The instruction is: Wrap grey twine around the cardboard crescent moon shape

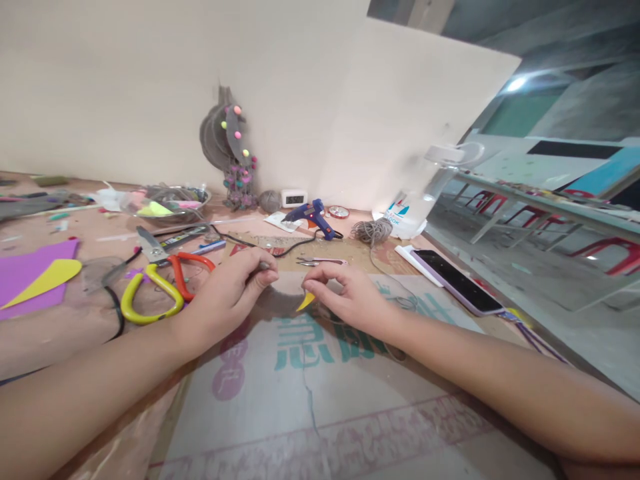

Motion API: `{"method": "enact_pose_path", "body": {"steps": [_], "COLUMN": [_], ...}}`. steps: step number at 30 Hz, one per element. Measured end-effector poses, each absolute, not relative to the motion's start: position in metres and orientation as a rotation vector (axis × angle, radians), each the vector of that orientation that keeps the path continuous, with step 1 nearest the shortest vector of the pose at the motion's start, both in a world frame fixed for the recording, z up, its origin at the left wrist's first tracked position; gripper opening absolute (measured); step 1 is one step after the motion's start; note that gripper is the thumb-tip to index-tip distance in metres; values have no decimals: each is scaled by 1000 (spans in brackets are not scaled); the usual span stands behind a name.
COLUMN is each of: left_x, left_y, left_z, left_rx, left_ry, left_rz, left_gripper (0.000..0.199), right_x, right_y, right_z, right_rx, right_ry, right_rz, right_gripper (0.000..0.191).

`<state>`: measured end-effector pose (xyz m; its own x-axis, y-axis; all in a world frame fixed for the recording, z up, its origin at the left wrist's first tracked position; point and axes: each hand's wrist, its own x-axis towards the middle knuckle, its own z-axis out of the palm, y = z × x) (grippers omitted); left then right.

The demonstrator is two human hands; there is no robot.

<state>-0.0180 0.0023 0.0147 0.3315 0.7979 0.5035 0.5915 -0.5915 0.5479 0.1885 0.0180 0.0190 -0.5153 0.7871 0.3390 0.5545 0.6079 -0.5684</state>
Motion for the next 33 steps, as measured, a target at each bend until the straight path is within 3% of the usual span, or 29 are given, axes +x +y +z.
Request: {"method": "enact_pose_path", "body": {"steps": [8,13,24,26,29,33], "left_x": [-19,-18,-19,-19,-18,-18], "left_y": [0,1,2,6,14,23], "left_z": [13,15,14,13,8,1], "left_rx": [2386,2295,2091,1962,1662,1559], "left_ry": [1189,1223,1370,1346,1190,1110], "left_rz": [1137,1129,1212,1245,1219,1060], "left_gripper": [11,13,16,18,37,36], "right_x": [187,192,189,188,189,192], "right_y": [18,20,20,20,20,20], "right_z": [21,19,21,21,21,18], "right_rx": [-1088,-925,-1042,-1087,-1079,-1062], "right_ry": [-2226,-2165,-2274,-2259,-2228,-2178], "right_rz": [628,792,692,693,600,537], "right_gripper": [17,38,13,13,13,12]}}
